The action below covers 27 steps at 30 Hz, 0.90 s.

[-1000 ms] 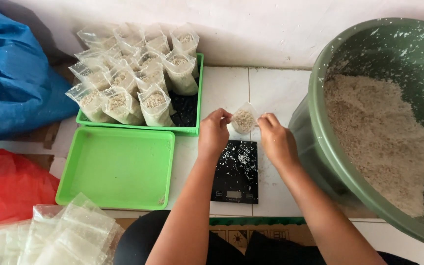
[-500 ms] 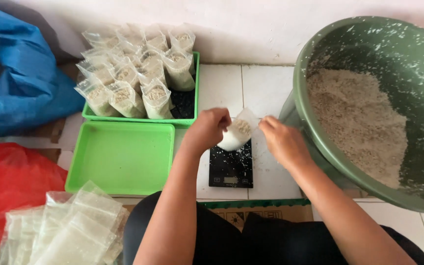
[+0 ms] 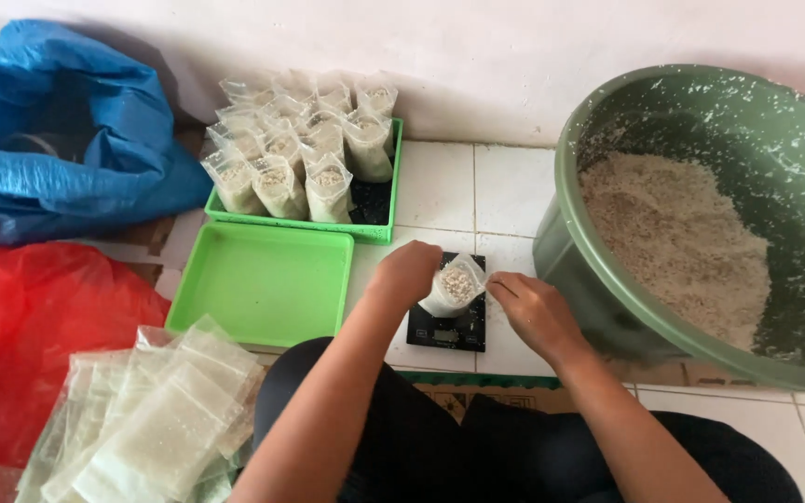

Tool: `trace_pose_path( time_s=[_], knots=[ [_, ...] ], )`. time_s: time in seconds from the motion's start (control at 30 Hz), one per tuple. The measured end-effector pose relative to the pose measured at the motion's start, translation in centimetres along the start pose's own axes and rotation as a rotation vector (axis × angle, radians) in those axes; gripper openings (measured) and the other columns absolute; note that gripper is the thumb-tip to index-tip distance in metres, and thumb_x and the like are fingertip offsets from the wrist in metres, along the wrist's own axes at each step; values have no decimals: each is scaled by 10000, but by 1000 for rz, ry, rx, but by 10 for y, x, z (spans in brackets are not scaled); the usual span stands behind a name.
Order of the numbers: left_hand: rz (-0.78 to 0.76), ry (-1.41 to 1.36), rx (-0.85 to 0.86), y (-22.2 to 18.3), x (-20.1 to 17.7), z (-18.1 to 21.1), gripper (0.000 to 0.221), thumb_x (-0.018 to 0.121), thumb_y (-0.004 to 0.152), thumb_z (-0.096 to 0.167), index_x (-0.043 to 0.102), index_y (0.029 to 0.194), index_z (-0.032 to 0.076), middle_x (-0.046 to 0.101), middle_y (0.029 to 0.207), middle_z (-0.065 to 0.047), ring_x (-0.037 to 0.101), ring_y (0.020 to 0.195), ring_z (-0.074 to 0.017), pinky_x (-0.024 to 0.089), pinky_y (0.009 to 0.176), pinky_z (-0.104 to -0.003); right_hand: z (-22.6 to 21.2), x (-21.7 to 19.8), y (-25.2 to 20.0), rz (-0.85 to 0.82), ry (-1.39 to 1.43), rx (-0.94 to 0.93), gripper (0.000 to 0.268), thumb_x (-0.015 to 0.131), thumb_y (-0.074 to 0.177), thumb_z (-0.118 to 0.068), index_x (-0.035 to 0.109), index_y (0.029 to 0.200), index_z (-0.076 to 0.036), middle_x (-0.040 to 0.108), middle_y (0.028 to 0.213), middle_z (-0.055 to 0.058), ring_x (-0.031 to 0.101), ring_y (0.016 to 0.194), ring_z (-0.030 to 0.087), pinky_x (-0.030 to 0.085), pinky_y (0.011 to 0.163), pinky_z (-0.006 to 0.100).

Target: The person scoops a granular material from a large green basin into small clear plastic bags using a pink plastic scoop. They place each filled bag on a digital scale to check the weight, then move the completed bag into a green tray. The person cleans the scale between uses and repeats the process.

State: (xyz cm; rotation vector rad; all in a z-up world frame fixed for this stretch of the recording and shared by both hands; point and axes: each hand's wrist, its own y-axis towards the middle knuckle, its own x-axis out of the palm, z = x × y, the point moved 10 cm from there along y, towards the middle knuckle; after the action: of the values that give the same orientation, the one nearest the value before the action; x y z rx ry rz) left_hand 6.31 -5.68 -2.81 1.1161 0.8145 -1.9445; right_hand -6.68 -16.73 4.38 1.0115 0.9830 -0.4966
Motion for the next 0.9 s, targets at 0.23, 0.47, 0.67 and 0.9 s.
trace_pose_path(
  time_s=[0.23, 0.47, 0.67, 0.9],
  knots=[
    [-41, -188, -19, -40, -13, -21, 343, 704, 865, 131, 570, 1181, 135, 680, 1119, -58, 637, 1115, -318, 546, 917, -476, -2, -9, 16, 18, 178, 63, 88, 617, 937, -131, 675, 1002, -135, 667, 1032, 0, 685, 940, 194, 577, 744, 312],
    [-53, -312, 19, -20, 10, -17, 259, 752, 824, 159, 651, 1062, 167, 715, 1038, -38, 671, 1036, -285, 556, 892, -447, 18, 10, 8, 51, 464, 320, 151, 669, 907, -149, 640, 1055, -149, 676, 990, -4, 707, 845, 219, 589, 663, 348],
    [-13, -236, 30, -6, 9, -12, 53, 675, 860, 137, 678, 884, 184, 712, 908, -47, 697, 927, -314, 583, 798, -439, 33, 26, 4, 85, 716, 471, 123, 634, 898, 1, 692, 932, -103, 696, 870, 28, 711, 782, 256, 594, 630, 352],
    [16, -344, 64, 3, 3, -12, 74, 658, 855, 97, 654, 833, 167, 713, 882, -56, 694, 920, -319, 574, 770, -442, 48, 24, 4, 120, 719, 518, 91, 648, 903, 26, 683, 943, -48, 695, 863, 93, 718, 749, 288, 603, 617, 359]
  ],
)
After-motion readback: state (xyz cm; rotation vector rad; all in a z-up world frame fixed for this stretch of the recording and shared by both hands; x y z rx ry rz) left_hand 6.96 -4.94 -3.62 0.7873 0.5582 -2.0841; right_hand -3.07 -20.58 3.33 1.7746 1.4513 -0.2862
